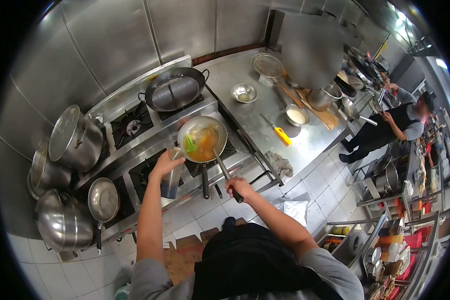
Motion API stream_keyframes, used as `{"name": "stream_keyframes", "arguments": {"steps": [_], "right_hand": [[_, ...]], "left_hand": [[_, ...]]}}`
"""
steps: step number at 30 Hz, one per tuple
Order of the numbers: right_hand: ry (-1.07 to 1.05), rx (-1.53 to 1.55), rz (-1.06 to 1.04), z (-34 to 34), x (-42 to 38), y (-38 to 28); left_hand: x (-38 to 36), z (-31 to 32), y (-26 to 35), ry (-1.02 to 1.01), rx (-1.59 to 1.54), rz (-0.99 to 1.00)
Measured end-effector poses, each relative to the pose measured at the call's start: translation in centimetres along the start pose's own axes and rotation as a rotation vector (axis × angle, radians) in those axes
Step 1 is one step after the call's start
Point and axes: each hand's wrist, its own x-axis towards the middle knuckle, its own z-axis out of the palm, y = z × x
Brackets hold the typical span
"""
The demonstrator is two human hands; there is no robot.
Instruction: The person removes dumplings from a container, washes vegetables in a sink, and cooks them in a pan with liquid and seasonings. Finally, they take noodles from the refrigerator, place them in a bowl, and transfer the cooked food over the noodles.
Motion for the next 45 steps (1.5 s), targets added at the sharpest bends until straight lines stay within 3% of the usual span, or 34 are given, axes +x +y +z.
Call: {"name": "stream_keyframes", "arguments": {"steps": [2,4,7,8,10,11,14,17,20,22,24,27,30,31,32,33,34,36,38,39,41,42,44,45], "right_hand": [[-0.091,0.25,0.132,-0.2,0.3,-1.3],[-0.037,0.267,0.103,0.6,-0.8,-3.3],[0.014,-0.216,-0.064,0.3,-1.6,-4.4],[0.017,-0.21,-0.064,0.1,-1.8,-4.6],[0.102,-0.637,-0.138,-0.5,-2.6,-5.6],[0.101,-1.136,-0.483,-2.9,0.4,-2.4],[0.259,-1.119,-0.459,-1.8,-3.3,-5.3],[0.282,-1.105,-0.524,-2.4,-4.5,-5.5],[0.3,-1.09,-0.549,-2.9,-5.7,-5.9],[0.325,-1.028,-0.601,-2.7,-7.5,-6.5],[0.343,-0.972,-0.652,-2.8,-8.2,-5.8],[0.33,-0.845,-0.816,-3.1,-7.5,-2.5],[0.378,-0.9,-0.721,-3.9,-5.7,1.4],[0.413,-0.926,-0.918,-5.0,-3.7,3.5],[0.294,-0.93,-0.814,-5.4,-2.4,4.5],[0.211,-0.921,-0.693,-6.3,-2.2,5.1],[0.123,-0.688,-0.695,-6.6,-3.6,4.8],[-0.117,-0.01,-0.407,-7.8,-8.4,2.4],[-0.266,0.481,-0.146,-10.5,-11.4,2.6],[-0.225,0.511,-0.183,-12.5,-13.0,3.7],[-0.386,0.696,-0.189,-15.8,-16.6,7.1],[-0.305,0.663,-0.188,-17.5,-20.2,8.4],[-0.29,0.636,-0.259,-20.9,-26.5,11.9],[-0.264,0.618,-0.291,-22.2,-29.6,13.7]], "left_hand": [[-0.1,0.0,-0.4,-0.004,0.075,0.017],[-0.7,0.2,1.0,-0.113,0.088,-0.014],[-0.3,0.9,1.1,-0.179,0.09,-0.052],[0.0,1.3,1.0,-0.247,0.096,-0.093],[4.1,4.0,-5.3,-0.214,0.137,-0.099],[5.4,4.9,-7.3,-0.176,0.174,-0.105],[5.4,5.2,-5.9,-0.197,0.211,-0.166],[6.9,5.7,-8.1,-0.224,0.222,-0.187],[1.5,2.9,0.1,-0.269,0.049,-0.243],[-0.5,3.0,1.1,-0.247,-0.03,-0.227],[-1.2,3.4,-0.5,0.089,-0.158,0.037],[-4.8,2.8,2.8,0.222,-0.275,0.145],[-6.3,3.1,3.2,0.351,-0.276,0.256],[-6.8,3.7,3.8,0.331,-0.345,0.309],[-5.5,4.2,1.4,0.382,-0.291,0.387],[-8.2,4.3,6.4,0.395,-0.128,0.336],[-7.6,5.2,6.5,0.458,-0.112,0.363],[-4.9,6.7,6.0,0.305,-0.338,0.461],[-8.4,10.0,14.2,0.271,-0.409,0.399],[-8.5,11.9,16.4,0.216,-0.405,0.43],[-8.6,14.8,20.6,0.01,-0.307,0.677],[-9.5,17.4,23.5,-0.019,-0.309,0.702],[-12.3,23.7,30.4,-0.468,-0.55,0.764],[-13.8,27.3,34.0,-0.546,-0.562,0.837]]}}
